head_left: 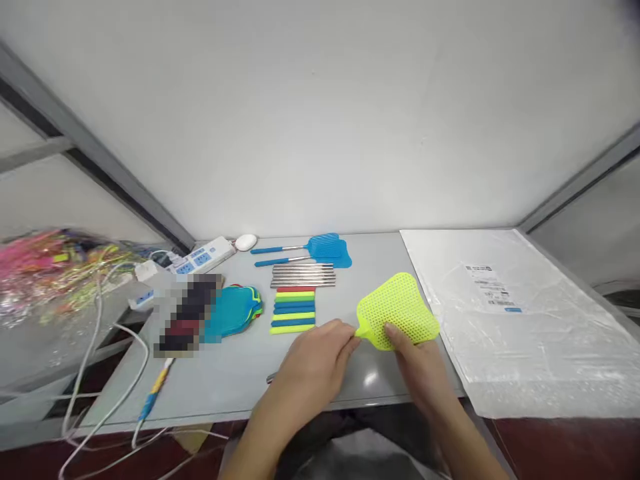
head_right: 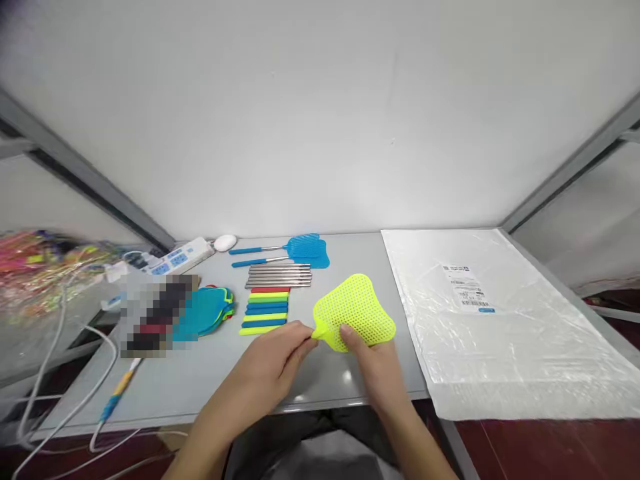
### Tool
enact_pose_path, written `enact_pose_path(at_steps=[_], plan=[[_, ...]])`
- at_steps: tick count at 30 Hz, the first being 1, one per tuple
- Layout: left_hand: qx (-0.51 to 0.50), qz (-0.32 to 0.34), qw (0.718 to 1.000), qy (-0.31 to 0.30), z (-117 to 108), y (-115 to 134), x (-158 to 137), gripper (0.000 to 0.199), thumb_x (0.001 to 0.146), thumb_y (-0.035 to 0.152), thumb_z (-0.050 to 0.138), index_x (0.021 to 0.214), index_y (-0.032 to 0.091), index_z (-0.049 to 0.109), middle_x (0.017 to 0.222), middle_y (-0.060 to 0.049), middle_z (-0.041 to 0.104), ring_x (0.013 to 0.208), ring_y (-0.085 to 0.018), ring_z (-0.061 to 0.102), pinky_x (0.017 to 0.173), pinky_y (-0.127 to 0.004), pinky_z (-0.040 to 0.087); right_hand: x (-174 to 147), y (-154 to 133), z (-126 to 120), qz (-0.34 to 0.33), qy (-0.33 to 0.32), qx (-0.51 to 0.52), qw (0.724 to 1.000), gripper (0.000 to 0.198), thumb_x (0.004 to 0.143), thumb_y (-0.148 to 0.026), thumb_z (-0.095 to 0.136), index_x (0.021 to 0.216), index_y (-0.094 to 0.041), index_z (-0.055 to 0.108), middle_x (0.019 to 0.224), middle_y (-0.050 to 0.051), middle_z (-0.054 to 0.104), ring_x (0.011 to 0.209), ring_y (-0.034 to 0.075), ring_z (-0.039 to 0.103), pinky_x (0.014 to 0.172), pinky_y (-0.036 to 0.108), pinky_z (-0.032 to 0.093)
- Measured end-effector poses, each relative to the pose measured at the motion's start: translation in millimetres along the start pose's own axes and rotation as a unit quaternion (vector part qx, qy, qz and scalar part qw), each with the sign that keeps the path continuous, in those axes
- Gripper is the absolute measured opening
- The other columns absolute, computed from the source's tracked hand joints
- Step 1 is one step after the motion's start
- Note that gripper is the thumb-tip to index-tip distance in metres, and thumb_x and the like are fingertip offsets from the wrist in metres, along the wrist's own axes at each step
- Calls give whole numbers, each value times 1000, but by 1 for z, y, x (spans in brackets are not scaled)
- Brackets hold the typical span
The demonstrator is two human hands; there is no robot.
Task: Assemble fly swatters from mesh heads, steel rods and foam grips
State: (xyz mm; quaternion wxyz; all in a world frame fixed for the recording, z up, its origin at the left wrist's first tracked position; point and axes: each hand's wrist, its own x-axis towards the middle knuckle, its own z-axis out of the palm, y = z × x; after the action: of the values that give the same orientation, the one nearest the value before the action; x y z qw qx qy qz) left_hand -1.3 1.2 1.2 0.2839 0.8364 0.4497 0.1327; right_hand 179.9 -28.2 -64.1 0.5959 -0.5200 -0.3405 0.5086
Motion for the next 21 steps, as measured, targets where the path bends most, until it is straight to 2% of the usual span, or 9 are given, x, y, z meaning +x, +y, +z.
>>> enact_pose_path(at_steps=[2,5,7,9,12,14,16,18,21], plan=[[17,-4,1000,8,-5,-2,0,33,101,32,34,79,20,55,78,0,58,74,-16,54,63,-27,35,6,-11,-12,12,-14,-75,997,33,74,-42,77,99,-20,73,99,7,74,92,25,67,80,36,53],[44,-3,999,26,-13,-6,1,34,101,33,35,77,21,57,77,1,57,74,-15,53,63,-27,34,14,-24,-24,-5,-27,-192,981,29,71,-42,80,88,-20,74,85,5,74,78,24,67,70,34,53],[62,8,997,40,-18,-8,0,32,101,32,37,81,21,60,79,1,58,77,-15,54,64,-27,35,17,-31,-29,-60,-37,-261,963,25,73,-42,78,86,-22,73,86,3,73,79,23,66,70,34,52],[95,27,994,54,-20,-8,0,28,100,28,41,82,21,62,80,0,58,79,-16,54,64,-27,35,19,-37,-33,-131,-59,-330,933,18,79,-41,73,84,-23,71,87,3,71,82,23,65,73,35,51],[171,66,980,76,-16,-5,2,24,97,22,46,78,20,61,77,0,57,75,-16,51,61,-29,32,20,-51,-38,-211,-104,-392,889,16,81,-36,72,93,-26,68,94,2,68,90,23,64,79,36,50],[205,97,970,88,-12,-3,4,23,96,21,48,76,19,59,75,0,56,71,-15,49,59,-29,30,19,-61,-41,-240,-140,-391,877,26,80,-32,74,104,-29,67,101,2,67,95,22,63,82,36,51],[219,120,963,102,-11,-2,5,24,96,20,47,75,18,58,73,0,55,68,-15,46,58,-30,28,18,-71,-43,-261,-189,-382,866,24,83,-27,71,106,-31,67,104,1,68,95,20,64,80,33,52],[216,135,960,118,-12,-2,5,27,97,21,44,75,18,58,72,0,55,67,-15,44,57,-30,27,17,-79,-43,-295,-239,-393,837,23,89,-20,63,108,-32,68,102,1,69,93,19,64,77,32,52],[178,149,964,129,-20,-4,3,28,99,23,41,78,18,60,73,0,55,67,-14,45,57,-29,28,15,-85,-41,-395,-272,-445,756,38,93,-9,51,125,-30,61,108,3,70,101,19,63,81,35,51]])
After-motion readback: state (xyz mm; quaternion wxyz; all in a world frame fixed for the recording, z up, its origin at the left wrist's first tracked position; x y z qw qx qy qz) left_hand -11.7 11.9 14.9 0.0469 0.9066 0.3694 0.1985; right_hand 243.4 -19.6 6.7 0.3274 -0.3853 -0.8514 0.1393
